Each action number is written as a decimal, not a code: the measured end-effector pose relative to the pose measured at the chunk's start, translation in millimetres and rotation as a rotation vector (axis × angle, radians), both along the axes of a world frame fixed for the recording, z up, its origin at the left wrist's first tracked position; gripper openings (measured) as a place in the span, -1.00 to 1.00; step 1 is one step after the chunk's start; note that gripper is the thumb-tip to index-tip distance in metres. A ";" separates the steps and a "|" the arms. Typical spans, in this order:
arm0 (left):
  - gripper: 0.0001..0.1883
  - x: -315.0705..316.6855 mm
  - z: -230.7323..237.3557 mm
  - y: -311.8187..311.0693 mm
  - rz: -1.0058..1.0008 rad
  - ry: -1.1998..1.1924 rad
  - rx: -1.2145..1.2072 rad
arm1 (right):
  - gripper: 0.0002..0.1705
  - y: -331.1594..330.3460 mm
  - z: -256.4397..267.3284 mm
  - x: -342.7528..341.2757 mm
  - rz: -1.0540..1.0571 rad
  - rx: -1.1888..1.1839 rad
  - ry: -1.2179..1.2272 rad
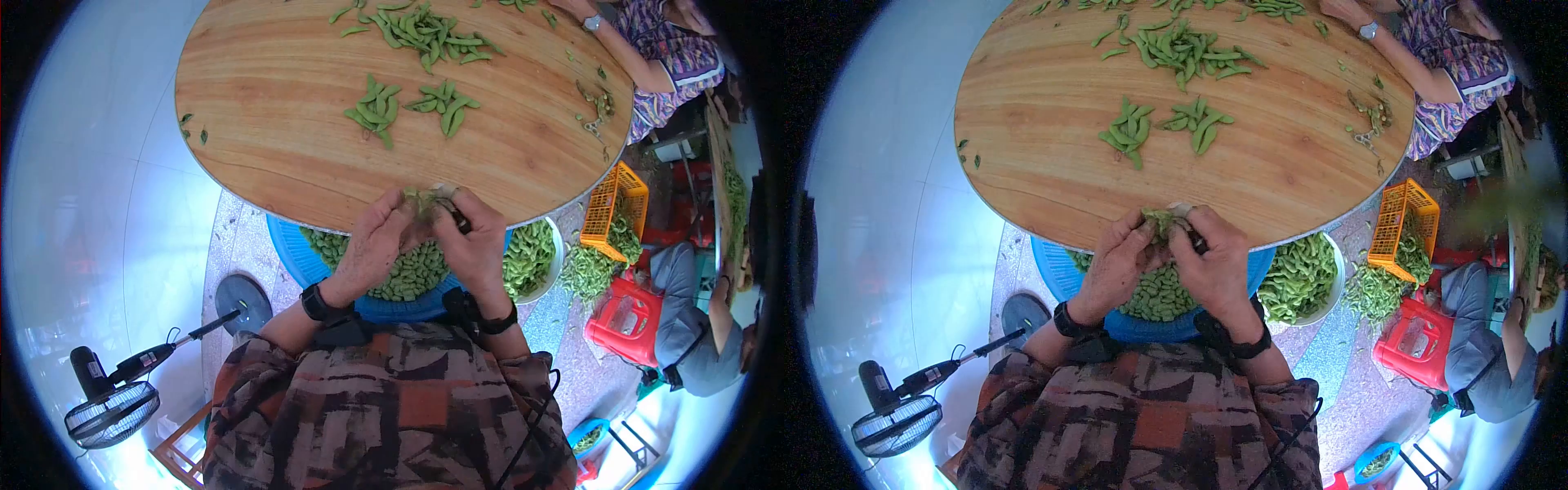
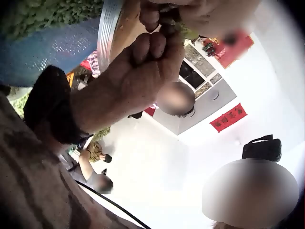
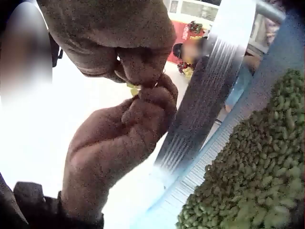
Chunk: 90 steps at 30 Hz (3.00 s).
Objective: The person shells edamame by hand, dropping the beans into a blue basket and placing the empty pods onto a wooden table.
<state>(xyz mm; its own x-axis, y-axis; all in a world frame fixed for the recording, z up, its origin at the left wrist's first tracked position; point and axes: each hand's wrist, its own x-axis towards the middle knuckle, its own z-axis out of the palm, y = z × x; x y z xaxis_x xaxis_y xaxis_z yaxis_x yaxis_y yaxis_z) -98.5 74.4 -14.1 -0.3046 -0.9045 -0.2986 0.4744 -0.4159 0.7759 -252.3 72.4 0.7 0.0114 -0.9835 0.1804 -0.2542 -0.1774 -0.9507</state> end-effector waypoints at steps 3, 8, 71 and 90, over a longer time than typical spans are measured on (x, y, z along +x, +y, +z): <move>-0.76 7.3 1.9 -4.1 -0.106 -0.131 -0.013 | -0.85 -3.4 2.6 -8.1 0.075 0.364 -0.401; -0.79 12.9 6.0 -9.8 -0.258 0.030 0.035 | -0.83 -11.5 -23.2 -29.8 0.219 0.568 -0.809; -0.79 -12.1 -5.8 -0.2 0.083 -0.552 -0.320 | -0.63 -2.5 1.7 0.9 0.048 -0.174 0.219; -0.84 28.5 0.6 -10.8 -0.279 -0.215 -0.357 | -0.66 2.7 13.5 -52.6 -0.040 0.208 -0.185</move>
